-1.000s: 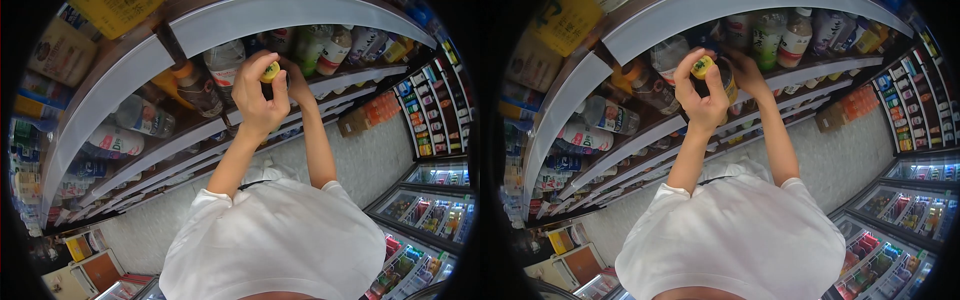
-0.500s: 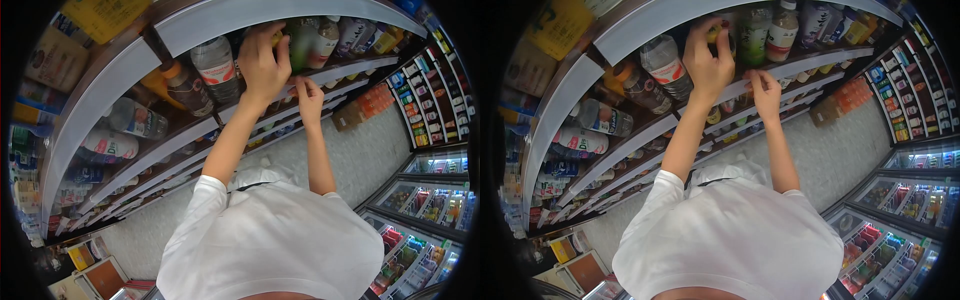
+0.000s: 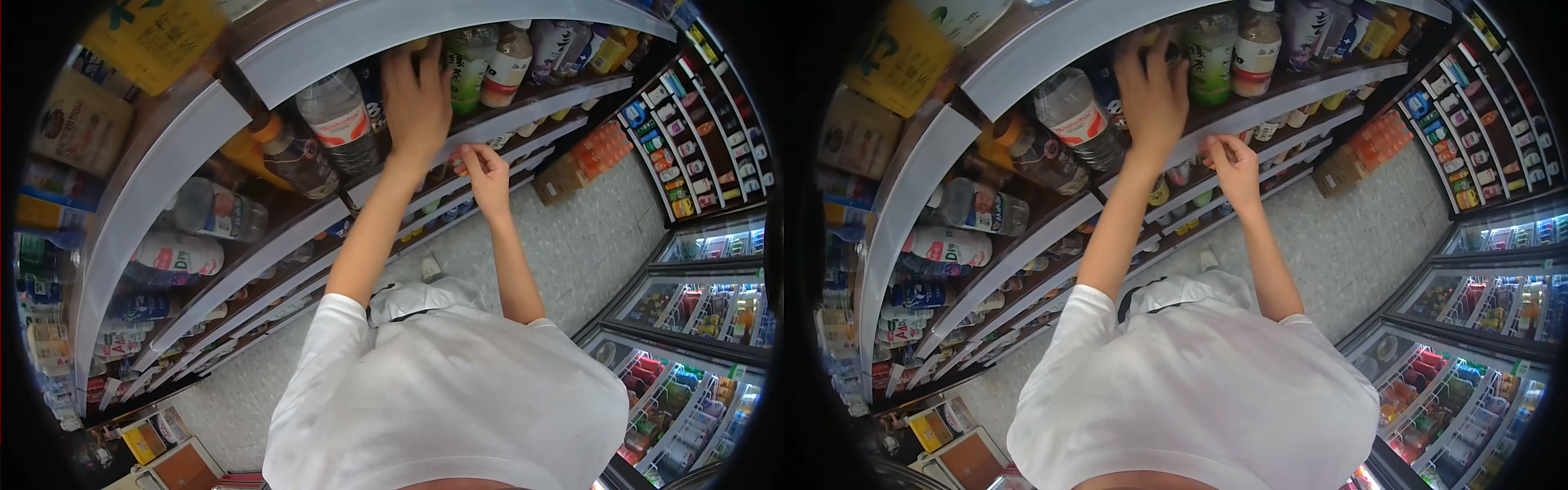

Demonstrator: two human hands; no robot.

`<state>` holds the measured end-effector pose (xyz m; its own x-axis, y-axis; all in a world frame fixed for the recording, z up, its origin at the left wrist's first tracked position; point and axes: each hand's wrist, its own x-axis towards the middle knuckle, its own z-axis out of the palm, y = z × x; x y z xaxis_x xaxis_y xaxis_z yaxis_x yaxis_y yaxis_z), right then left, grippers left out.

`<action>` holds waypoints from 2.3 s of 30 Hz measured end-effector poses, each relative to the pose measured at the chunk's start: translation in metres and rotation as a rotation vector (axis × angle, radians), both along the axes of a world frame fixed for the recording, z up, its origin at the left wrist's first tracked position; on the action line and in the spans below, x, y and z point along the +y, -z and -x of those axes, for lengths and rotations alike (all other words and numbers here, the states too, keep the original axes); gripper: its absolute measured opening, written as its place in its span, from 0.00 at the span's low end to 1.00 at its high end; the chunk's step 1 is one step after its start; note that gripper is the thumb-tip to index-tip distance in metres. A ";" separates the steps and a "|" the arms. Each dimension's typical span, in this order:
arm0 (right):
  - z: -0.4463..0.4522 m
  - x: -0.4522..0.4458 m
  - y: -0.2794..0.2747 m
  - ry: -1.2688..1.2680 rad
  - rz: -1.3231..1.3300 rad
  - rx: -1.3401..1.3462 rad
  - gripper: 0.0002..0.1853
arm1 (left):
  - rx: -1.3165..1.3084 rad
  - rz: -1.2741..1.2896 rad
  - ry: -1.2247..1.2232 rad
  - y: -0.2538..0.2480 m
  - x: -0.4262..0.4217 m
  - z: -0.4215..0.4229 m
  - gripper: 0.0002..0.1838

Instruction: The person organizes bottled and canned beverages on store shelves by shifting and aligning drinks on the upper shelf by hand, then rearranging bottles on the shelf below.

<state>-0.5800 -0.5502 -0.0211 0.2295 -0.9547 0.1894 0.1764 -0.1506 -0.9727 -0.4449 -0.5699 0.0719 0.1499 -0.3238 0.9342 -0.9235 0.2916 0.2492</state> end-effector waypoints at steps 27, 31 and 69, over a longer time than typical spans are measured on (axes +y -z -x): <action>0.006 0.005 0.022 0.052 -0.018 0.125 0.11 | 0.085 -0.088 -0.254 0.080 0.103 -0.012 0.33; 0.004 -0.017 0.011 0.234 0.093 -0.019 0.10 | 0.121 -0.073 -0.300 0.096 0.087 -0.011 0.44; 0.064 -0.172 -0.038 0.002 0.688 0.256 0.38 | 0.455 -0.126 -0.479 0.064 -0.062 0.098 0.38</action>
